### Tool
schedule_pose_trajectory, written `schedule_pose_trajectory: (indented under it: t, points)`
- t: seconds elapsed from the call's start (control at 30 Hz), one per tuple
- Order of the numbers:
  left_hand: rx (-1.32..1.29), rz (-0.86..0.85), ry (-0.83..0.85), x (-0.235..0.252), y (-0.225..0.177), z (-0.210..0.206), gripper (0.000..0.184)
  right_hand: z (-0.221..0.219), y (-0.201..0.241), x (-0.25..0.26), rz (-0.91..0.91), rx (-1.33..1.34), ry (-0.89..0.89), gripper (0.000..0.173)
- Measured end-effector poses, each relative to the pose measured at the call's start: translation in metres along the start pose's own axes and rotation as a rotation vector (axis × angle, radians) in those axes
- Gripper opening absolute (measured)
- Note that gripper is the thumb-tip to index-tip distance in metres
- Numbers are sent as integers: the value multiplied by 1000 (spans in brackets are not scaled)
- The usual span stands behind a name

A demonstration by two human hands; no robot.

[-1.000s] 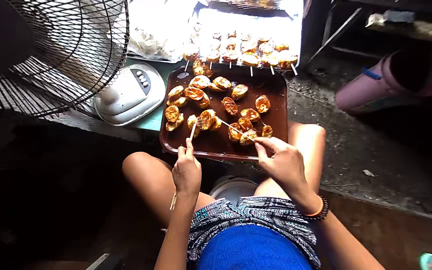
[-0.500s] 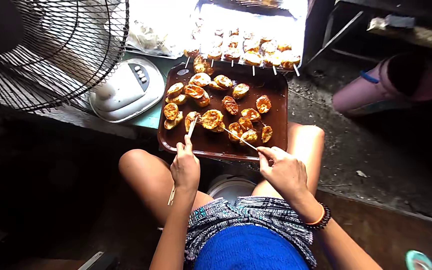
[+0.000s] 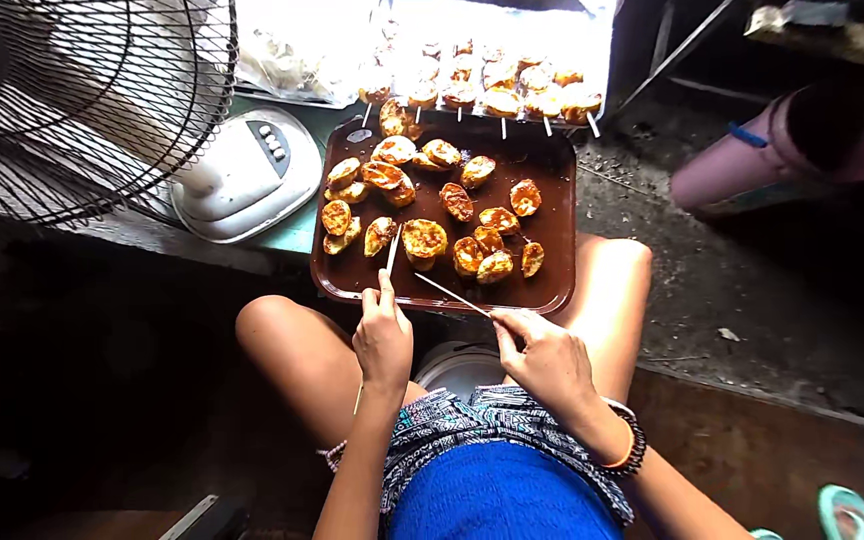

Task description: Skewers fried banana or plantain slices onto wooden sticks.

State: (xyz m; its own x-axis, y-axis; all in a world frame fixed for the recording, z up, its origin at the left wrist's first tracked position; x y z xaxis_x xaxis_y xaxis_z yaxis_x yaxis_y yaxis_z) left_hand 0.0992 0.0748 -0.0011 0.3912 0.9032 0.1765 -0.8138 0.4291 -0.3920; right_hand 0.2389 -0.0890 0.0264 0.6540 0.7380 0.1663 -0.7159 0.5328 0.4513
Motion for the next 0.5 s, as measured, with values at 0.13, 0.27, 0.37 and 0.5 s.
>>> schedule_pose_trajectory:
  t: [0.13, 0.27, 0.37, 0.5]
  points:
    - [-34, -131, -82, 8, -3, -6, 46, 0, -21, -10, -110, 164, 44, 32]
    - [78, -185, 20, 14, -8, -29, 55, -8, -49, -12, -221, 303, 61, 31]
    - [88, -171, 71, 13, -5, -46, 59, -6, -53, -4, -206, 236, 24, 30]
    - [62, -160, 82, 19, -2, -45, 61, 0, -56, 13, -174, 141, -5, 30]
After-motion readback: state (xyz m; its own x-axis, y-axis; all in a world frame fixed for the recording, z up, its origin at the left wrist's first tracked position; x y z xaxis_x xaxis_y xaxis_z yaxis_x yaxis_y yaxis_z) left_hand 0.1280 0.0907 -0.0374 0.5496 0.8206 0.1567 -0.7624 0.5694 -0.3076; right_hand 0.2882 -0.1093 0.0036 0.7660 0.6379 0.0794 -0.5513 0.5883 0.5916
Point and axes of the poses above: each hand's wrist, its own x-axis towards the middle knuckle, its own z-axis out of the back of the hand, y = z × x, the point moved 4 cm from there along x, towards the middle knuckle, and after that the axes turned 9 degrees about -y, right-handed, at the moved point
